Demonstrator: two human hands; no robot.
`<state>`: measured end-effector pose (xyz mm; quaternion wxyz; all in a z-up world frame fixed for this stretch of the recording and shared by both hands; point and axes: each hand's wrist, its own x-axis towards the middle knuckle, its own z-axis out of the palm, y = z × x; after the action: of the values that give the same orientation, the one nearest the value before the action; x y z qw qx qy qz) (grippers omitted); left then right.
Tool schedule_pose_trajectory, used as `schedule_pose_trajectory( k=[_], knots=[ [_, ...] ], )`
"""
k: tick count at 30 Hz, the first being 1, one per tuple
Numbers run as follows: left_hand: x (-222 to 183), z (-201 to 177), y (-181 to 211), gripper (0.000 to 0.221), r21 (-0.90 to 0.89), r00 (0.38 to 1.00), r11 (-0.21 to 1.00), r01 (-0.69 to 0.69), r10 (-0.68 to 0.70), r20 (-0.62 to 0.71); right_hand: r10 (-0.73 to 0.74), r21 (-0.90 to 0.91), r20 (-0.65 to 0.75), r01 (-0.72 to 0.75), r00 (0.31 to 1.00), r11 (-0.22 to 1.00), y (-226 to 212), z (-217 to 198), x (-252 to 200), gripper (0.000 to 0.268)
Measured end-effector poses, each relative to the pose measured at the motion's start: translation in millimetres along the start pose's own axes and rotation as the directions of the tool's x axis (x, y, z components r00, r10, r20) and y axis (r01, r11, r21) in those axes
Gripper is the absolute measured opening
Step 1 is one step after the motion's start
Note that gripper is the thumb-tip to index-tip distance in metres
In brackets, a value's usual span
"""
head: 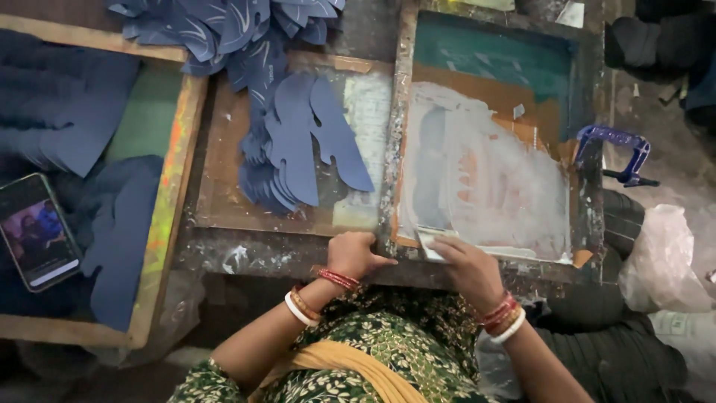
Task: Applying designs to pieces of fabric using a screen printing frame and squeegee.
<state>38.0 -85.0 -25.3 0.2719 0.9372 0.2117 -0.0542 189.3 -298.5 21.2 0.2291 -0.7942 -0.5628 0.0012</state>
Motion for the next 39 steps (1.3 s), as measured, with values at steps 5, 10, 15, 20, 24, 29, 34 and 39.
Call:
schedule_pose_trajectory(
  k=[5, 10, 15, 20, 24, 29, 34, 39],
  knots=[
    [-16, -34, 28, 0.050, -0.510, 0.997, 0.858, 0.065, -0.041, 0.058, 0.384, 0.263, -0.144, -0.339, 0.912, 0.903, -4, -19, -13, 0.036],
    [-8, -80, 79, 0.042, -0.711, 0.838, 0.512, -0.482, 0.506, -0.204, 0.418, 0.137, -0.397, -0.398, 0.817, 0.907, 29, -36, -46, 0.022],
    [116, -13, 27, 0.036, 0.042, 0.914, 0.977, -0.207, 0.209, -0.349, 0.378, 0.017, -0.692, -0.509, 0.615, 0.860, 129, -71, -124, 0.019],
    [167, -3, 35, 0.040, 0.036, 0.775, 0.999, -0.040, 0.054, -0.630, 0.221, -0.050, -0.906, -0.610, 0.361, 0.791, 166, -73, -121, 0.035],
    [234, 14, 1, 0.036, -0.351, 0.973, 0.936, -0.037, -0.045, -0.224, 0.134, -0.097, -0.916, -0.533, 0.378, 0.841, 174, -73, -116, 0.033],
    [209, -111, -42, 0.047, -0.641, 0.642, 0.689, -0.337, -0.330, -0.692, -0.012, -0.192, -0.918, -0.419, 0.395, 0.888, 169, -72, -138, 0.034],
    [122, -56, -14, 0.040, 0.139, 0.840, 0.989, -0.058, 0.123, -0.528, -0.129, -0.268, -0.914, -0.331, 0.386, 0.905, 171, -72, -142, 0.038],
    [133, 35, 11, 0.030, 0.231, 0.807, 0.909, -0.347, 0.415, -0.420, -0.191, -0.339, -0.899, -0.352, 0.393, 0.872, 156, -81, -140, 0.036]
  ],
)
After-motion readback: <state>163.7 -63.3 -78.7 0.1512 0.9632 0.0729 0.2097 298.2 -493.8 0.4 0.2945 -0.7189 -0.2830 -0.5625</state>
